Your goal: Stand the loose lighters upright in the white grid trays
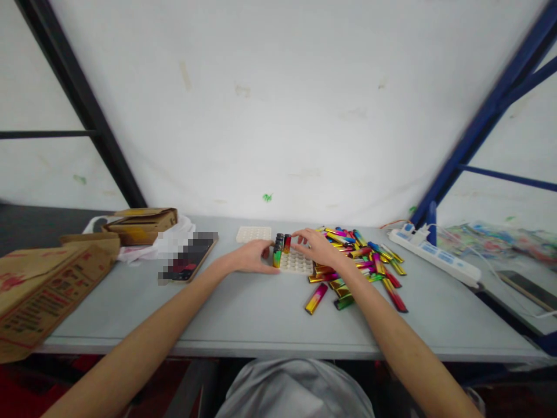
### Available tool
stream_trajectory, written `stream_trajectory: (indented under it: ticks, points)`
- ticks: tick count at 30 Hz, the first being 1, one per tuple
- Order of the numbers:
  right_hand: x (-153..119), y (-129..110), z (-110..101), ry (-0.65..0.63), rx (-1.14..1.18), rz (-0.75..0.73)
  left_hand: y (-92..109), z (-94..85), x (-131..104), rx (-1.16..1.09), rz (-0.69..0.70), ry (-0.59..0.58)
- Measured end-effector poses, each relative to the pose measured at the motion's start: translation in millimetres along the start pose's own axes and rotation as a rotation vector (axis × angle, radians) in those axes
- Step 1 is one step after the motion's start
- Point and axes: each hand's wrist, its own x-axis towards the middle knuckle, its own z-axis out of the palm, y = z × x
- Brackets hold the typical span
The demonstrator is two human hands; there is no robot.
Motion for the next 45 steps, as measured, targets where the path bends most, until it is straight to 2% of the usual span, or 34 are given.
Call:
stream_trajectory:
  ticks: [4, 6, 8, 11, 18, 23, 28, 34, 36, 40, 43, 45]
  points:
    - [-11, 39, -15, 0.119, -0.16, 0.165, 0, -0.3, 0, -0.005, 0.003, -0.006]
    - [-14, 61, -17, 0.131, -0.237, 0.221, 0, -0.6, 0, -0.004, -0.001, -0.007]
    - [-13, 80, -16, 0.086, -0.271, 0.221, 1, -0.6, 0, -0.006, -0.006, -0.007]
    - [-1, 97, -14, -0.052, -0.264, 0.237, 0, -0.1, -1, -0.009, -0.01, 0.0]
    - [34, 110, -18, -0.211, -0.239, 0.282, 0, 1.0, -1, 0.003, -0.022, 0.003]
    - [33, 101, -23, -0.249, -0.187, 0.223, 2, 0.5, -1, -0.014, -0.031, 0.007]
    - [24, 71, -33, 0.013, -0.032, 0.155, 3, 0.2, -1, -0.009, -0.043, 0.002]
    - [11, 29, -50, 0.197, 0.3, 0.205, 2, 0.5, -1, -0.023, -0.019, 0.005]
    - [7, 20, -46, 0.256, 0.516, 0.253, 1, 0.5, -2, -0.021, -0.016, 0.008]
    - [1, 12, -20, 0.342, 0.899, 0.374, 2, -0.2, -2, -0.003, -0.021, -0.009]
    - [-2, 6, -5, 0.312, 1.024, 0.409, 3, -0.9, -2, -0.005, -0.023, -0.022]
    - [-4, 0, -2, 0.254, 1.066, 0.38, 3, -1.0, -1, 0.008, -0.023, -0.022]
